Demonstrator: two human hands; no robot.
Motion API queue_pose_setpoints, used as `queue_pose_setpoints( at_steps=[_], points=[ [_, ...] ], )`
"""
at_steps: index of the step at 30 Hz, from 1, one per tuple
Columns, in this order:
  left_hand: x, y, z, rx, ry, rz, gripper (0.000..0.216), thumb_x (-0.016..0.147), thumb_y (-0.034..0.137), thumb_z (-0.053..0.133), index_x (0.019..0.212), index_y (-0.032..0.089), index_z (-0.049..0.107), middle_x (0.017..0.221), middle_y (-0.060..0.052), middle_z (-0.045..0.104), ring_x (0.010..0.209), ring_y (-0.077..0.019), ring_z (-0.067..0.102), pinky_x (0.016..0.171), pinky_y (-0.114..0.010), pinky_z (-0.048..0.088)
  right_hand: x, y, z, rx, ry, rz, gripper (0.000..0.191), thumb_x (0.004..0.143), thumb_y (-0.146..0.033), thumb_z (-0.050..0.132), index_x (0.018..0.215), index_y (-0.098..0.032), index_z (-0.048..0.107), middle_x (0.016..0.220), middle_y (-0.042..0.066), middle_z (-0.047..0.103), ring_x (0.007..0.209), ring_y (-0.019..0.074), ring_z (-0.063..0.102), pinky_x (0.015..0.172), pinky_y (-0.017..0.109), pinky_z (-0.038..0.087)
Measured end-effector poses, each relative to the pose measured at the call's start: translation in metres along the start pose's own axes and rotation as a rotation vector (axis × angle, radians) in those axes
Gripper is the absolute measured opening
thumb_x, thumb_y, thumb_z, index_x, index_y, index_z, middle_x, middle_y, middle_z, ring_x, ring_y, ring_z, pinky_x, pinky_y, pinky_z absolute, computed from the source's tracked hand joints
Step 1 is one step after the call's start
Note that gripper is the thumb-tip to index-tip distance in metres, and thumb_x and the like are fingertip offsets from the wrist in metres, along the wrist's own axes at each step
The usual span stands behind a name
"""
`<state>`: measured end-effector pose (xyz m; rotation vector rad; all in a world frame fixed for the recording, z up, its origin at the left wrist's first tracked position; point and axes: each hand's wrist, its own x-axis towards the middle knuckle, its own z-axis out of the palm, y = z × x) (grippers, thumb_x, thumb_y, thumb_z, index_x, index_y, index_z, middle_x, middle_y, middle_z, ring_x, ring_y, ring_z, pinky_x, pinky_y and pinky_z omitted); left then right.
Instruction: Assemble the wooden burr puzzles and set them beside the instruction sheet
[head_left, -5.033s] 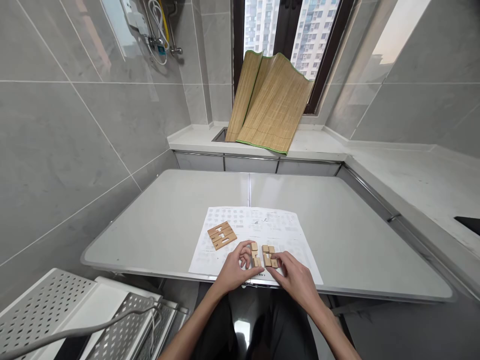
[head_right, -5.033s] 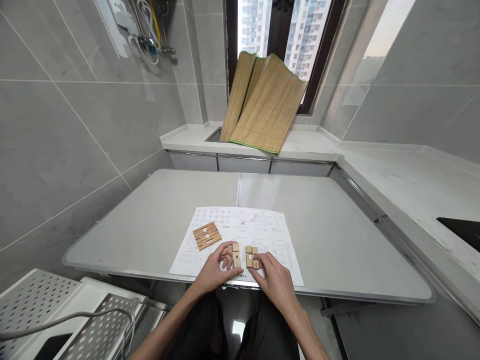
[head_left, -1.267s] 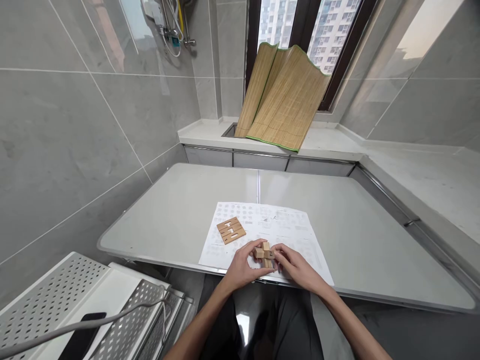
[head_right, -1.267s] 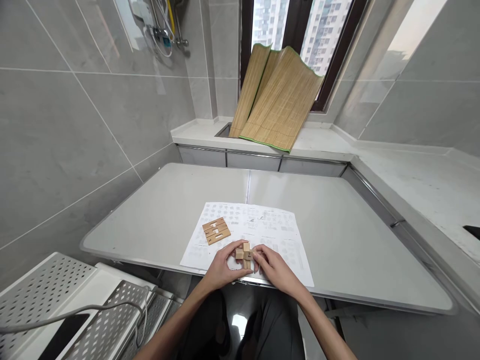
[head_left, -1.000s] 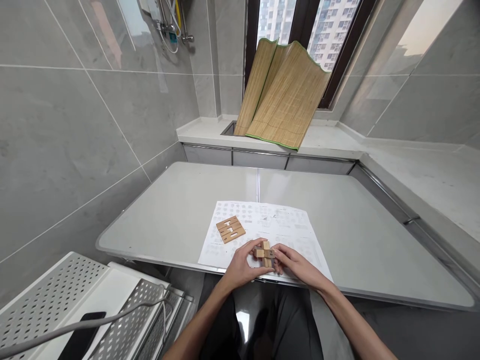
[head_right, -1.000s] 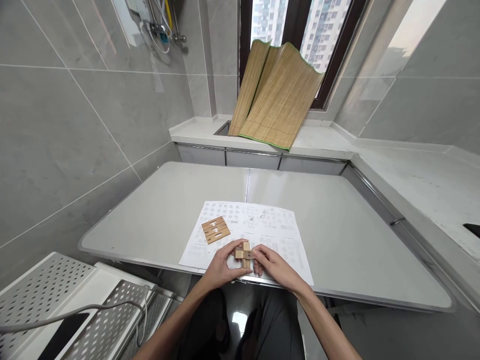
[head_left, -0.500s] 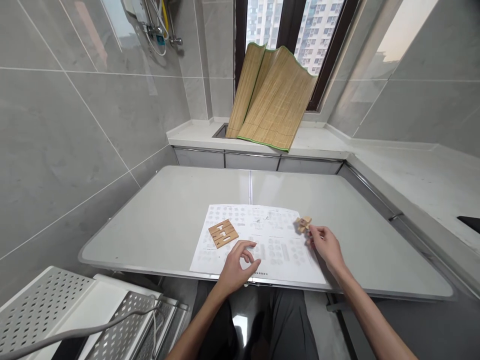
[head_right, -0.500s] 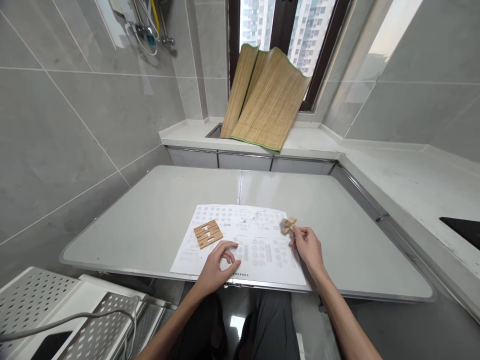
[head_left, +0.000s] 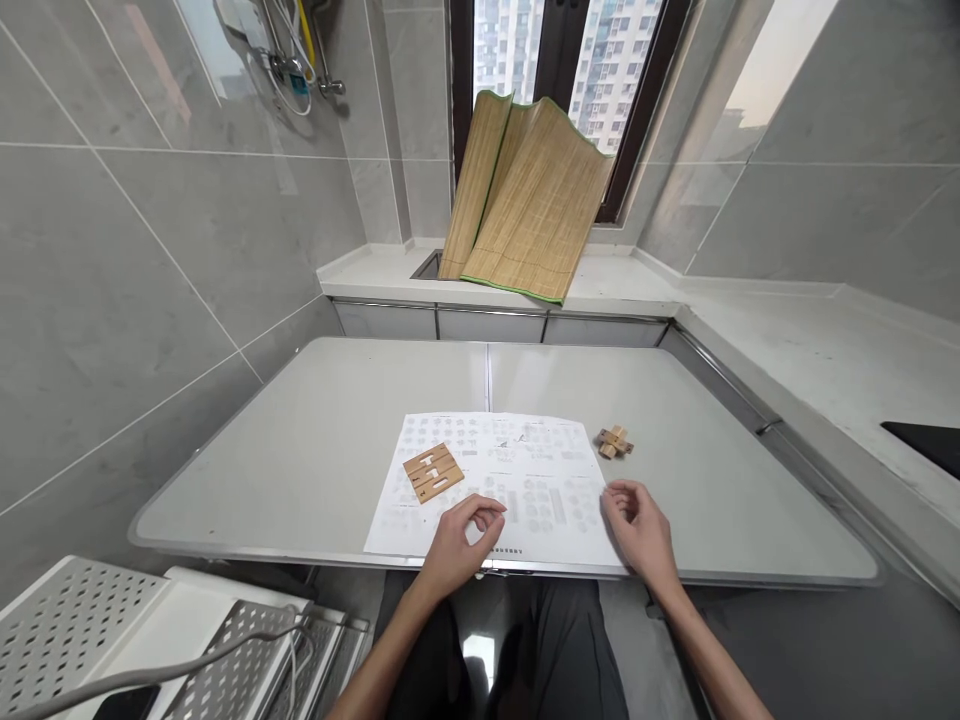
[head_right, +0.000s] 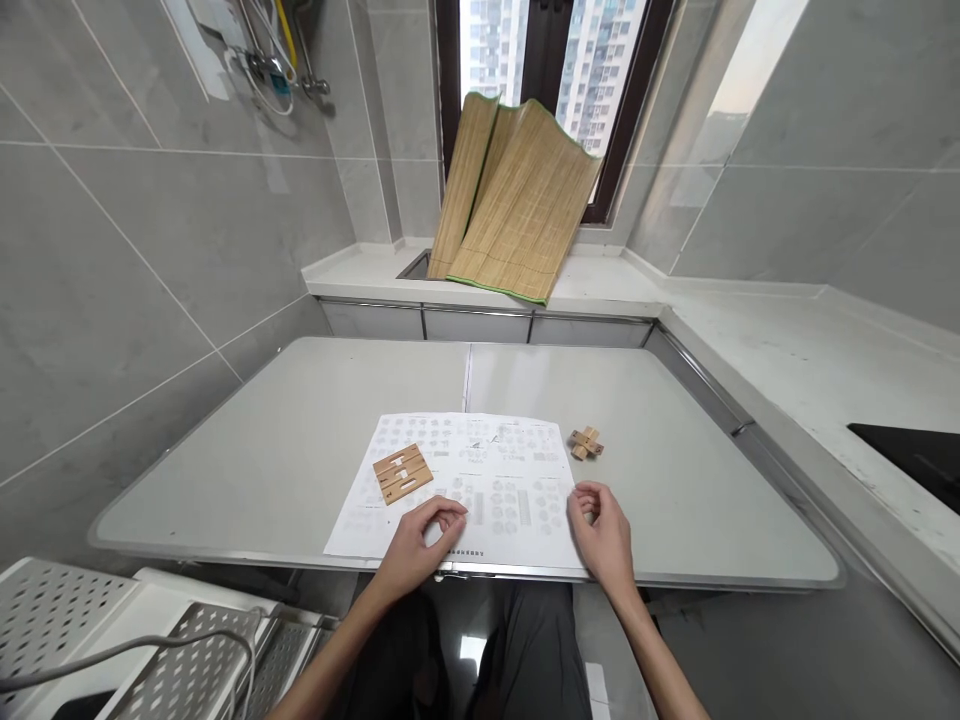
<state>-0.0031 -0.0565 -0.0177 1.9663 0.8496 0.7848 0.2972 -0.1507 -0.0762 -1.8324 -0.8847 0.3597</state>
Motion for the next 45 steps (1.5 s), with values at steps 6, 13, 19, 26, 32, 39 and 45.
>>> queue_pose_setpoints(
  at_steps=[6, 13, 19, 26, 32, 39, 45],
  points=[
    [0.005, -0.021, -0.03, 0.373, 0.309, 0.063, 0.017, 0.099, 0.034, 0.061, 0.112, 0.024, 0.066, 0.115, -0.009, 0.07, 0.11, -0.0281, 0.063, 0.101, -0.046, 0.051, -0.005, -0.002, -0.001, -0.083, -0.043, -0.122, 0.029, 0.091, -0.047, 0.057, 0.099, -0.02, 0.065, 0.089, 0.007, 0.072, 0.078, 0.0236, 0.065, 0.079, 0.038, 0.053],
    [0.012, -0.067, -0.077, 0.623, 0.315, -0.025, 0.072, 0.084, 0.048, 0.077, 0.144, 0.02, 0.049, 0.142, -0.017, 0.06, 0.134, -0.0389, 0.055, 0.113, -0.056, 0.045, -0.006, -0.003, 0.003, -0.12, -0.011, -0.178, 0.027, 0.09, -0.044, 0.056, 0.097, -0.02, 0.066, 0.086, 0.008, 0.071, 0.076, 0.0242, 0.064, 0.078, 0.038, 0.052],
    [0.009, -0.061, -0.067, 0.595, 0.266, -0.013, 0.071, 0.081, 0.047, 0.081, 0.14, 0.02, 0.053, 0.135, -0.014, 0.066, 0.125, -0.0365, 0.061, 0.106, -0.052, 0.049, -0.005, 0.0, 0.002, -0.144, -0.026, -0.166, 0.026, 0.091, -0.043, 0.054, 0.097, -0.02, 0.065, 0.086, 0.008, 0.07, 0.076, 0.0246, 0.064, 0.076, 0.038, 0.052],
    [0.015, -0.03, -0.006, 0.501, 0.222, 0.029, 0.067, 0.079, 0.052, 0.083, 0.132, 0.021, 0.057, 0.128, -0.012, 0.065, 0.117, -0.0348, 0.061, 0.102, -0.051, 0.048, -0.024, -0.028, 0.004, -0.213, -0.042, -0.359, 0.023, 0.099, -0.038, 0.048, 0.109, -0.022, 0.059, 0.106, 0.013, 0.066, 0.098, 0.0308, 0.064, 0.088, 0.047, 0.053],
    [0.027, -0.026, 0.008, 0.598, 0.333, -0.037, 0.026, 0.099, 0.041, 0.059, 0.11, 0.018, 0.063, 0.106, -0.011, 0.061, 0.103, -0.0316, 0.057, 0.092, -0.049, 0.048, -0.068, -0.076, 0.045, -0.188, -0.292, -0.486, 0.034, 0.101, -0.037, 0.057, 0.133, -0.027, 0.051, 0.131, 0.013, 0.059, 0.125, 0.033, 0.056, 0.105, 0.052, 0.05],
    [0.026, -0.029, -0.005, 0.599, 0.26, -0.068, 0.03, 0.102, 0.044, 0.051, 0.091, 0.019, 0.063, 0.101, -0.01, 0.06, 0.098, -0.0301, 0.055, 0.088, -0.046, 0.047, -0.08, -0.087, 0.1, -0.256, -0.212, -0.485, 0.064, 0.092, -0.043, 0.07, 0.146, -0.022, 0.041, 0.139, 0.019, 0.054, 0.129, 0.0396, 0.051, 0.105, 0.061, 0.047],
    [0.014, -0.02, -0.027, 0.107, 0.116, -0.156, 0.042, 0.106, 0.055, 0.043, 0.093, 0.021, 0.064, 0.083, -0.002, 0.064, 0.079, -0.0208, 0.058, 0.076, -0.032, 0.044, -0.069, -0.085, 0.085, -0.035, -0.248, -0.379, 0.057, 0.089, -0.045, 0.073, 0.137, -0.022, 0.052, 0.137, 0.017, 0.059, 0.128, 0.0364, 0.054, 0.11, 0.058, 0.047]
  ],
)
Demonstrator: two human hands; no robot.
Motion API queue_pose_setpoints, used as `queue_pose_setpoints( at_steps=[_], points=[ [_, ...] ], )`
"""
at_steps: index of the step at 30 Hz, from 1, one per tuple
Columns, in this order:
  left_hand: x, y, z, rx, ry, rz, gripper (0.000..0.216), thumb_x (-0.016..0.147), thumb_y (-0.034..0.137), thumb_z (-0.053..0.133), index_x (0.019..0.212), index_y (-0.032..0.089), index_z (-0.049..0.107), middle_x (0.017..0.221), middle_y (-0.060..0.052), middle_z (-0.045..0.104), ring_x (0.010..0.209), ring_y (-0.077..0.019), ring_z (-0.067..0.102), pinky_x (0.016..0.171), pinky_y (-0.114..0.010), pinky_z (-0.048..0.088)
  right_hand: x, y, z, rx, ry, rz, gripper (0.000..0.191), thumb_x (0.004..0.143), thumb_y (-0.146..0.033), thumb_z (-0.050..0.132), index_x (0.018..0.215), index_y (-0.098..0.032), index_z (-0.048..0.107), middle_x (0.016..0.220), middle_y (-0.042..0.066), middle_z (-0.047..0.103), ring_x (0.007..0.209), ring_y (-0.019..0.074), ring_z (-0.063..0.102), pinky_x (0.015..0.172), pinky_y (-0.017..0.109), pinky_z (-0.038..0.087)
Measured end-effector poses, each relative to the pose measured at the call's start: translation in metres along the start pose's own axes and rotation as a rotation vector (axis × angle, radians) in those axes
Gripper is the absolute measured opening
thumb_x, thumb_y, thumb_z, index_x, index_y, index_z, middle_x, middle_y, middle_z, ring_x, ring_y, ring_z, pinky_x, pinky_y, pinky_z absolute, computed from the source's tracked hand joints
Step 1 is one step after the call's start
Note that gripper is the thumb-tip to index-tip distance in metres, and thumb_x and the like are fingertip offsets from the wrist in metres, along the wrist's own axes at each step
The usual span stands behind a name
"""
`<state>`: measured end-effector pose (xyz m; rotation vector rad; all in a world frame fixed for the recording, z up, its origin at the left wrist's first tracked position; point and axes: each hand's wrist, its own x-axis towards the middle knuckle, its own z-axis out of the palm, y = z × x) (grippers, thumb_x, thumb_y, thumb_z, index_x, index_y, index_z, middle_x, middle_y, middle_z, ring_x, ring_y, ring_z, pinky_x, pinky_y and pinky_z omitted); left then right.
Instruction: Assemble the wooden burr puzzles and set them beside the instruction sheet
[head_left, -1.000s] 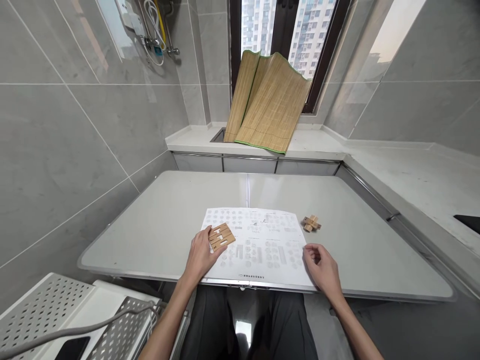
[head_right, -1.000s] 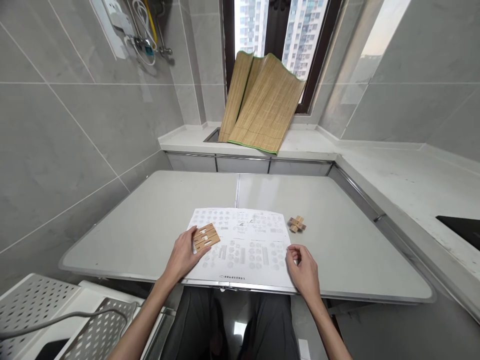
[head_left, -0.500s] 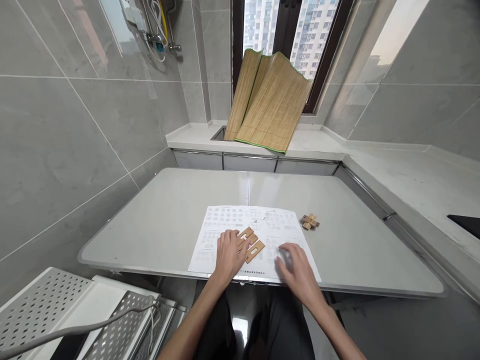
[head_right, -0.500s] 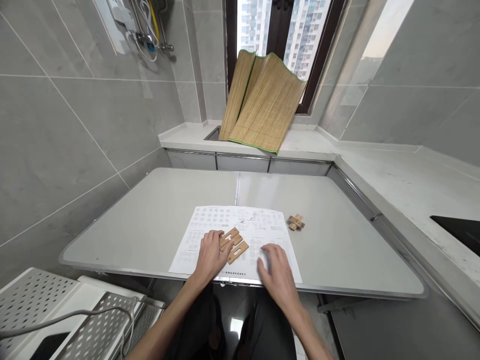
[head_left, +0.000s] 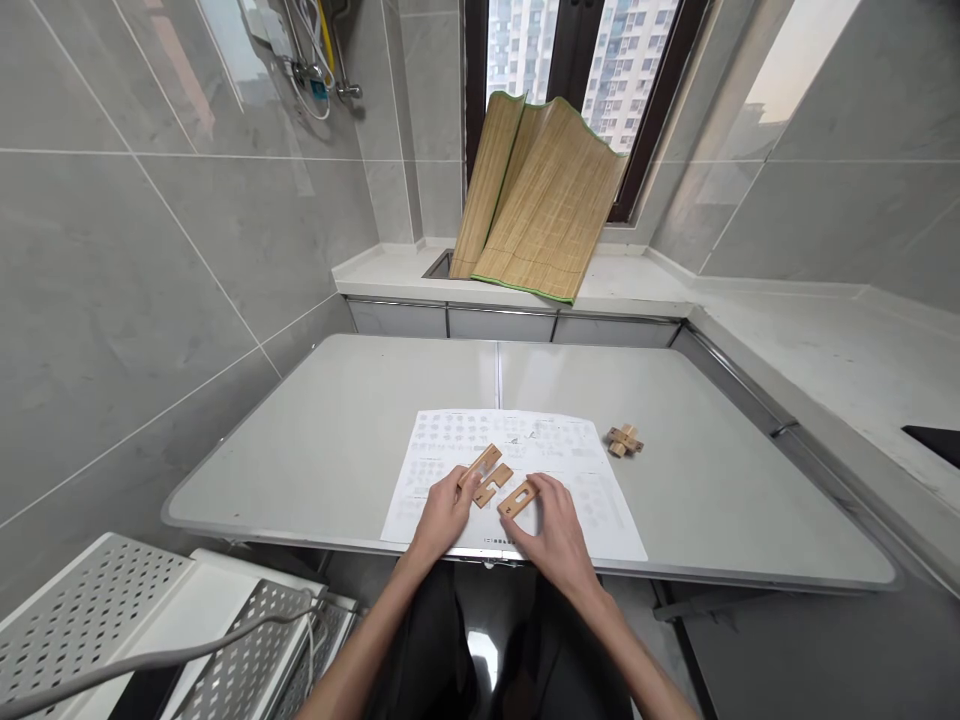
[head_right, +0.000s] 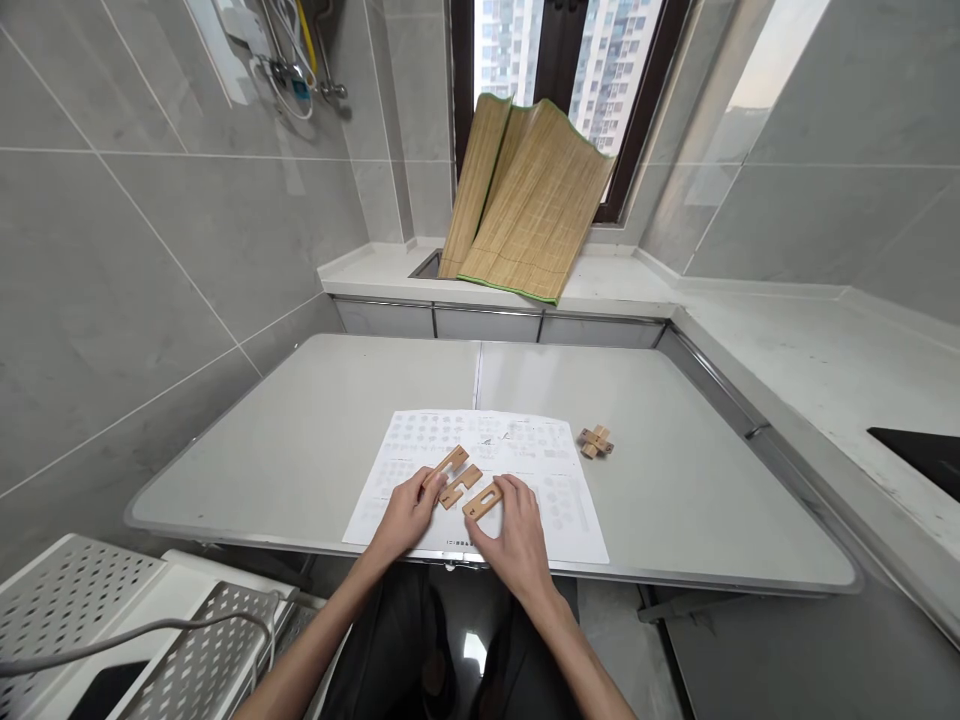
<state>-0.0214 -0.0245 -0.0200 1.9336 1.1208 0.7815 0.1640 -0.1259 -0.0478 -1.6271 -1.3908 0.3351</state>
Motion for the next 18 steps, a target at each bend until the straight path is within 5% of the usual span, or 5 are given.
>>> queue_pose_setpoints(
  at_steps=[4, 8, 18],
  points=[
    [-0.01, 0.005, -0.009, -0.454, -0.213, -0.139, 0.052, 0.099, 0.067, 0.05, 0.103, 0.018, 0.064, 0.066, 0.005, 0.045, 0.058, -0.0117, 0.038, 0.058, -0.024, 0.03, 0.006, -0.001, -0.02, 0.414, -0.026, 0.218, 0.062, 0.086, -0.053, 0.077, 0.138, -0.025, 0.056, 0.147, 0.014, 0.059, 0.129, 0.0341, 0.059, 0.109, 0.053, 0.05],
    [-0.017, 0.017, -0.01, -0.775, -0.398, -0.285, 0.054, 0.095, 0.066, 0.059, 0.111, 0.014, 0.06, 0.064, 0.011, 0.022, 0.055, -0.0081, 0.014, 0.054, -0.024, 0.013, 0.014, -0.011, -0.027, 0.768, -0.093, 0.211, 0.063, 0.083, -0.05, 0.083, 0.137, -0.03, 0.059, 0.154, 0.011, 0.057, 0.145, 0.0339, 0.05, 0.118, 0.053, 0.044],
    [-0.024, 0.038, -0.027, -0.775, -0.507, -0.357, 0.047, 0.092, 0.063, 0.066, 0.094, 0.018, 0.055, 0.061, 0.012, 0.021, 0.052, -0.0066, 0.012, 0.051, -0.025, 0.009, 0.016, -0.021, -0.046, 0.789, -0.379, 0.049, 0.066, 0.087, -0.042, 0.084, 0.145, -0.036, 0.053, 0.16, 0.007, 0.052, 0.15, 0.0301, 0.046, 0.127, 0.052, 0.035]
  ],
)
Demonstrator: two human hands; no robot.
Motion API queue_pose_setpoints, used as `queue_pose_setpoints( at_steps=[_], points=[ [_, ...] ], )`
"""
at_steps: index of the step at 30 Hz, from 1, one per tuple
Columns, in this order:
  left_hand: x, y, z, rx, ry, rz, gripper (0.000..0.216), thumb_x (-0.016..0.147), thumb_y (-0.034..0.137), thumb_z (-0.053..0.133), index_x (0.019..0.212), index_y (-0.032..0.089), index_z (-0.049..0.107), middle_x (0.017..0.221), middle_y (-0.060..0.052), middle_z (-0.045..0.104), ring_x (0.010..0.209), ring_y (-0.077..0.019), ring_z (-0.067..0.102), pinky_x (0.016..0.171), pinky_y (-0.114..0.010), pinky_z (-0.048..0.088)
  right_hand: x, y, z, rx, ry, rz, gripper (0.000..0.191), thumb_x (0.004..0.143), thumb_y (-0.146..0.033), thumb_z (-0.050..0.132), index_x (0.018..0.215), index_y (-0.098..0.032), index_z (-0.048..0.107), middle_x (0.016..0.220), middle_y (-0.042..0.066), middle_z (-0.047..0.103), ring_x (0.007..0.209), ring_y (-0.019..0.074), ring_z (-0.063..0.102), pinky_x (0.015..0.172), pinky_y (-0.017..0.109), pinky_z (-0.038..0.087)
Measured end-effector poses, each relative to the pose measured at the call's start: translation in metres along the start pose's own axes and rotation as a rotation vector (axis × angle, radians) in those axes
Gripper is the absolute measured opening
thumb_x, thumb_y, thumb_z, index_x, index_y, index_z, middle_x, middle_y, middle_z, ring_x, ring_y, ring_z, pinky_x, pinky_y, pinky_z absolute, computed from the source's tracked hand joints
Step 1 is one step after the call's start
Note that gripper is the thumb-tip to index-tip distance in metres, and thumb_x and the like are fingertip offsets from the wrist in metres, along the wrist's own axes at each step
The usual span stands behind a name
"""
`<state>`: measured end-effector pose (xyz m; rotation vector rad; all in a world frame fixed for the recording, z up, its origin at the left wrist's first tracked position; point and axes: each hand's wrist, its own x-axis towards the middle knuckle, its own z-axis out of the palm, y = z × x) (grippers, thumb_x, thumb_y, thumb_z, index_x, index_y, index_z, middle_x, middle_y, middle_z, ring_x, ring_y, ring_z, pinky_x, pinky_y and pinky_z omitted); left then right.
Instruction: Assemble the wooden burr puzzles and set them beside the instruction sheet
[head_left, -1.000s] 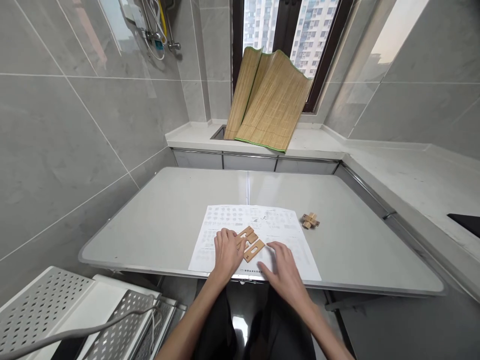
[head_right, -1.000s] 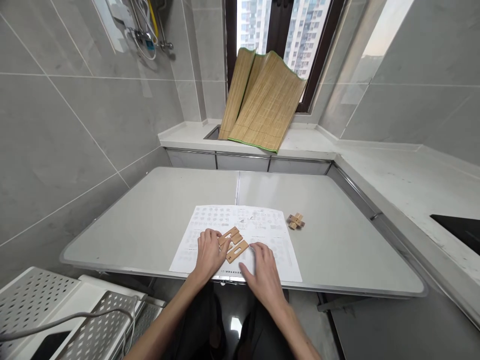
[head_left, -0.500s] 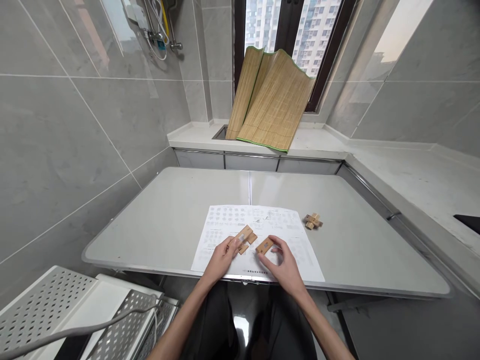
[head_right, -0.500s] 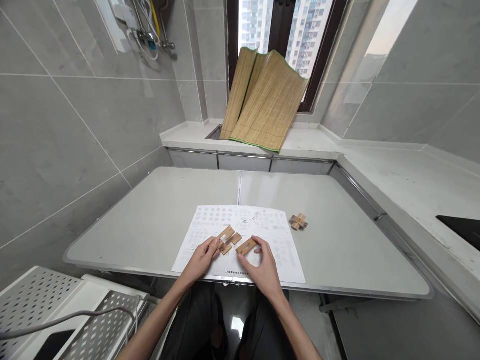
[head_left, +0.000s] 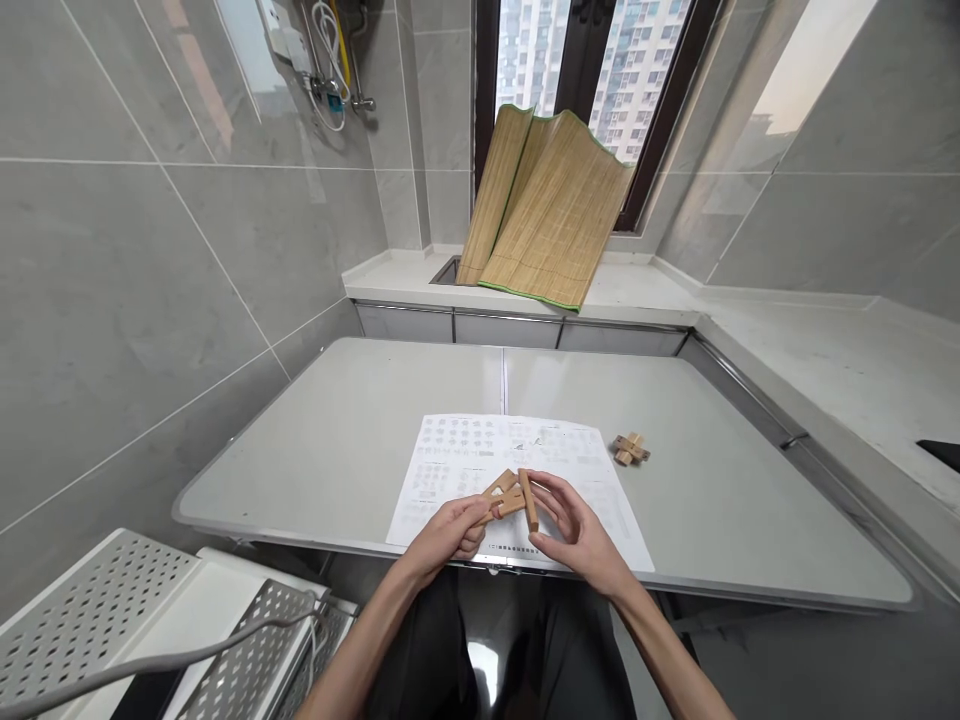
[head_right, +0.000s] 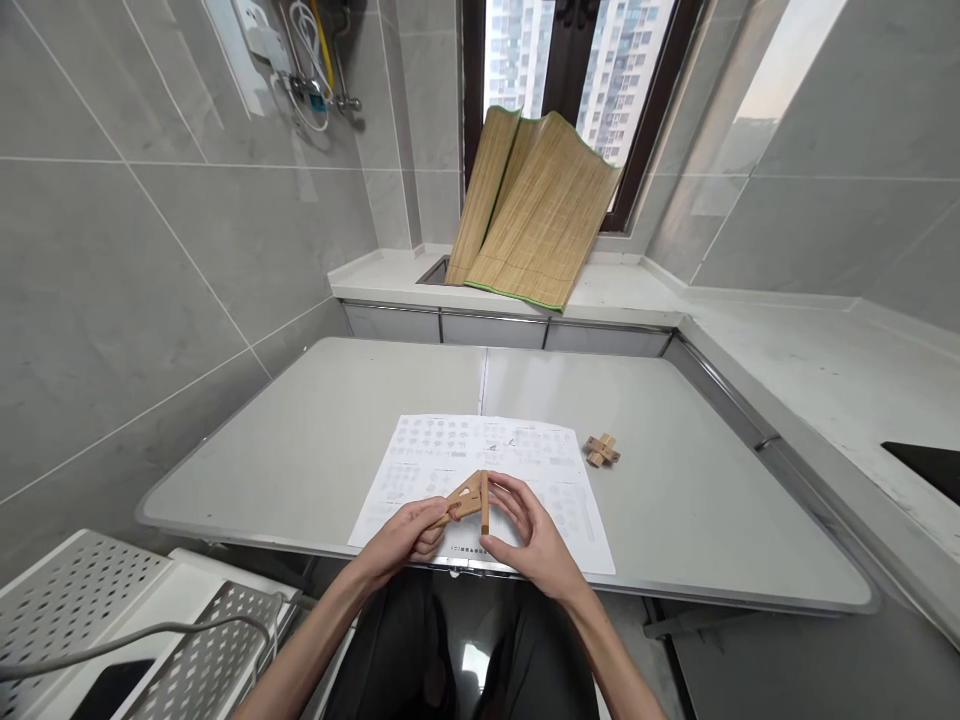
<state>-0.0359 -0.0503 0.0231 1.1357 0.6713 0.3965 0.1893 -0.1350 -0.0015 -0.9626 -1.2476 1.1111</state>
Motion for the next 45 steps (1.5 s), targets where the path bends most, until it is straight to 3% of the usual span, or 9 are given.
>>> queue_pose_setpoints(
  at_steps=[5, 12, 17, 21, 26, 34, 41, 45],
  points=[
    [-0.005, 0.005, -0.005, 0.171, 0.039, -0.007, 0.049, 0.093, 0.064, 0.064, 0.099, 0.016, 0.062, 0.06, 0.011, 0.027, 0.051, -0.0072, 0.017, 0.051, -0.025, 0.013, -0.003, -0.014, -0.01, -0.102, -0.122, 0.055, 0.071, 0.087, -0.039, 0.084, 0.15, -0.034, 0.05, 0.163, 0.008, 0.048, 0.152, 0.0303, 0.044, 0.128, 0.052, 0.033],
    [-0.007, 0.016, -0.004, 0.36, -0.016, -0.026, 0.047, 0.095, 0.063, 0.059, 0.097, 0.017, 0.066, 0.054, 0.009, 0.033, 0.05, -0.0101, 0.026, 0.052, -0.025, 0.024, -0.009, -0.024, -0.016, -0.141, -0.181, 0.085, 0.071, 0.085, -0.034, 0.084, 0.149, -0.032, 0.052, 0.163, 0.008, 0.048, 0.151, 0.0315, 0.045, 0.129, 0.053, 0.032],
    [-0.007, 0.02, 0.008, 0.51, -0.055, 0.057, 0.047, 0.097, 0.059, 0.056, 0.092, 0.015, 0.07, 0.07, 0.003, 0.05, 0.06, -0.0117, 0.038, 0.057, -0.026, 0.029, -0.011, -0.029, -0.007, -0.16, -0.195, 0.098, 0.074, 0.084, -0.026, 0.084, 0.15, -0.034, 0.051, 0.161, 0.006, 0.05, 0.151, 0.0301, 0.045, 0.129, 0.051, 0.032],
    [-0.01, 0.022, 0.009, 0.443, 0.004, 0.047, 0.05, 0.095, 0.064, 0.057, 0.094, 0.016, 0.069, 0.062, 0.006, 0.037, 0.056, -0.011, 0.031, 0.055, -0.026, 0.024, -0.011, -0.035, -0.008, -0.16, -0.133, 0.066, 0.073, 0.086, -0.027, 0.081, 0.151, -0.035, 0.048, 0.164, 0.006, 0.046, 0.152, 0.0303, 0.043, 0.129, 0.052, 0.032],
    [-0.016, 0.021, 0.005, 0.162, 0.007, -0.015, 0.052, 0.089, 0.068, 0.066, 0.098, 0.017, 0.063, 0.059, 0.011, 0.025, 0.052, -0.0078, 0.016, 0.053, -0.025, 0.014, -0.01, -0.037, -0.012, -0.181, -0.139, 0.053, 0.073, 0.087, -0.027, 0.081, 0.152, -0.035, 0.047, 0.164, 0.007, 0.046, 0.152, 0.0304, 0.043, 0.129, 0.053, 0.032],
    [-0.018, 0.016, 0.004, 0.148, -0.029, -0.015, 0.05, 0.09, 0.066, 0.066, 0.095, 0.017, 0.061, 0.056, 0.012, 0.028, 0.051, -0.0074, 0.017, 0.052, -0.026, 0.015, -0.009, -0.037, -0.006, -0.185, -0.173, 0.001, 0.071, 0.086, -0.024, 0.079, 0.15, -0.035, 0.051, 0.163, 0.005, 0.046, 0.151, 0.0299, 0.045, 0.129, 0.05, 0.034],
    [-0.018, 0.019, 0.014, 0.271, -0.076, -0.037, 0.052, 0.09, 0.069, 0.063, 0.084, 0.018, 0.059, 0.057, 0.009, 0.034, 0.052, -0.009, 0.025, 0.052, -0.026, 0.023, -0.01, -0.04, 0.001, -0.376, -0.224, 0.044, 0.084, 0.077, -0.017, 0.083, 0.152, -0.037, 0.052, 0.157, 0.005, 0.053, 0.145, 0.0335, 0.051, 0.123, 0.052, 0.04],
    [-0.018, 0.022, 0.02, 0.277, -0.072, -0.018, 0.055, 0.091, 0.074, 0.058, 0.083, 0.02, 0.053, 0.058, 0.009, 0.032, 0.054, -0.0097, 0.025, 0.053, -0.027, 0.023, -0.008, -0.04, 0.006, -0.41, -0.21, 0.027, 0.082, 0.077, -0.017, 0.08, 0.151, -0.036, 0.051, 0.156, 0.005, 0.054, 0.143, 0.0331, 0.052, 0.121, 0.05, 0.042]
  ],
)
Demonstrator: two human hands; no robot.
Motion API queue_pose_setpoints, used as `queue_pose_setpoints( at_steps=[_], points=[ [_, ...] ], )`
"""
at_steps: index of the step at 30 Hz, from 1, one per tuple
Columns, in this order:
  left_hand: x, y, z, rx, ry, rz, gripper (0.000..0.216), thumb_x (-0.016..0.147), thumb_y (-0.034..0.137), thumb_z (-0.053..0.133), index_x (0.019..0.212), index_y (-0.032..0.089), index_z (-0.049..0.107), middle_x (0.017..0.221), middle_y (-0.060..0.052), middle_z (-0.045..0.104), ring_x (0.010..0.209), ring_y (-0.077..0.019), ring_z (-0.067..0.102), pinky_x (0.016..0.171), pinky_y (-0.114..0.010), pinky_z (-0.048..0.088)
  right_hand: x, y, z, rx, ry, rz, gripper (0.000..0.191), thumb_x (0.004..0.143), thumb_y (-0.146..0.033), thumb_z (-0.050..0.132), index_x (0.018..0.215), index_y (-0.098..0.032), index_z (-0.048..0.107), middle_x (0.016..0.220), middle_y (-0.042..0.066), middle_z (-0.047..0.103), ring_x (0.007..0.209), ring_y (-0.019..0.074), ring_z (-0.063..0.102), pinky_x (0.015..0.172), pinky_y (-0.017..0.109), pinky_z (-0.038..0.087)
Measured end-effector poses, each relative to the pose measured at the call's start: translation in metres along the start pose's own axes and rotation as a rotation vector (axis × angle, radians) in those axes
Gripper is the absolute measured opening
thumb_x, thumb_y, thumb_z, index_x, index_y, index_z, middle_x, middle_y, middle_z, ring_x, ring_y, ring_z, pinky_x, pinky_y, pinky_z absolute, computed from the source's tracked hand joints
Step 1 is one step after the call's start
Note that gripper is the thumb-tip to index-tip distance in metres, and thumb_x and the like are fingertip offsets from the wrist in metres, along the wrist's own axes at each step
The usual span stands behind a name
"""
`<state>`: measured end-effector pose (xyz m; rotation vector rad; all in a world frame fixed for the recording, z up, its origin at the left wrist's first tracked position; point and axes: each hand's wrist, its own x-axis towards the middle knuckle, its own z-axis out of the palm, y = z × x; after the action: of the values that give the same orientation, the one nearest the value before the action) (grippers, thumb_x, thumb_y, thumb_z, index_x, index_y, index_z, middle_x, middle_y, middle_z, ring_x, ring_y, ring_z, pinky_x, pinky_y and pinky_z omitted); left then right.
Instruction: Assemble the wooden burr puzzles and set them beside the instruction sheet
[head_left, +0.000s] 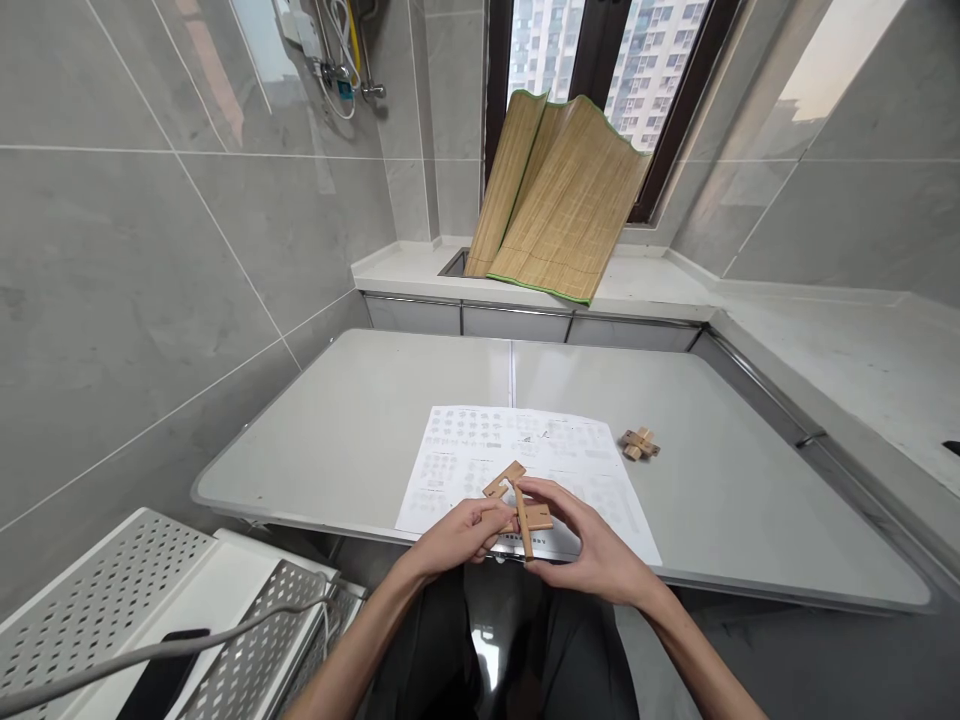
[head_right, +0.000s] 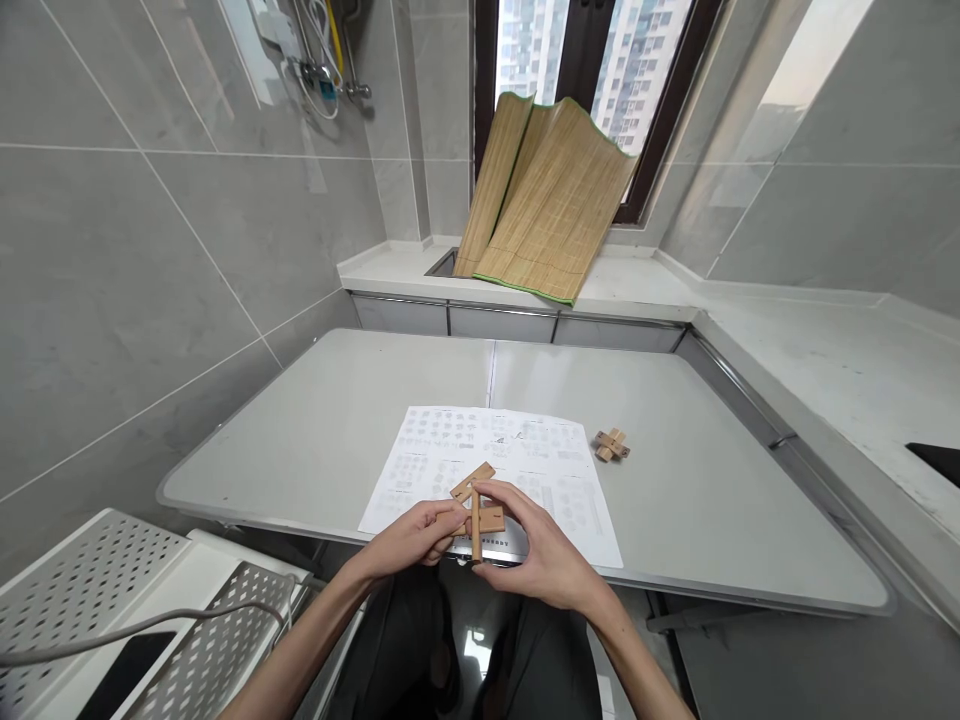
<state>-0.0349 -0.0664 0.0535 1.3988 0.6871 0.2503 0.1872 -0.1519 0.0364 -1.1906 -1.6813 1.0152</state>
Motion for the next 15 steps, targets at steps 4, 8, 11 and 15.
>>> queue_pose_setpoints(
  at_steps=[4, 8, 11, 15],
  points=[
    [-0.0033, 0.0025, -0.0005, -0.066, -0.012, -0.038, 0.057, 0.091, 0.077, 0.057, 0.091, 0.02, 0.051, 0.063, 0.01, 0.028, 0.056, -0.0091, 0.021, 0.054, -0.027, 0.018, 0.0004, -0.0004, -0.0015, 0.01, -0.009, 0.004, 0.082, 0.078, -0.017, 0.079, 0.152, -0.037, 0.049, 0.156, 0.005, 0.052, 0.142, 0.0321, 0.052, 0.12, 0.05, 0.042],
    [-0.0076, 0.0003, -0.0018, -0.207, -0.039, -0.08, 0.054, 0.09, 0.071, 0.064, 0.092, 0.021, 0.044, 0.068, 0.011, 0.024, 0.058, -0.0079, 0.016, 0.056, -0.027, 0.015, 0.0005, -0.0012, -0.0016, 0.023, 0.006, 0.004, 0.083, 0.077, -0.015, 0.078, 0.152, -0.036, 0.048, 0.157, 0.004, 0.051, 0.143, 0.0314, 0.051, 0.121, 0.049, 0.041],
    [-0.0076, -0.0041, -0.0014, -0.182, -0.04, -0.052, 0.056, 0.09, 0.073, 0.063, 0.089, 0.022, 0.041, 0.069, 0.01, 0.026, 0.059, -0.0084, 0.017, 0.057, -0.027, 0.016, 0.0019, -0.004, 0.0012, 0.009, 0.007, -0.012, 0.082, 0.076, -0.015, 0.078, 0.15, -0.036, 0.05, 0.154, 0.005, 0.055, 0.14, 0.0324, 0.054, 0.119, 0.048, 0.044],
    [-0.0052, -0.0072, -0.0001, -0.11, -0.048, -0.025, 0.057, 0.09, 0.076, 0.059, 0.091, 0.021, 0.044, 0.07, 0.009, 0.029, 0.061, -0.0096, 0.021, 0.058, -0.028, 0.019, 0.0037, -0.0082, 0.0036, -0.002, -0.007, -0.025, 0.083, 0.075, -0.013, 0.076, 0.151, -0.036, 0.05, 0.151, 0.004, 0.057, 0.136, 0.0325, 0.057, 0.116, 0.048, 0.046]
  ],
)
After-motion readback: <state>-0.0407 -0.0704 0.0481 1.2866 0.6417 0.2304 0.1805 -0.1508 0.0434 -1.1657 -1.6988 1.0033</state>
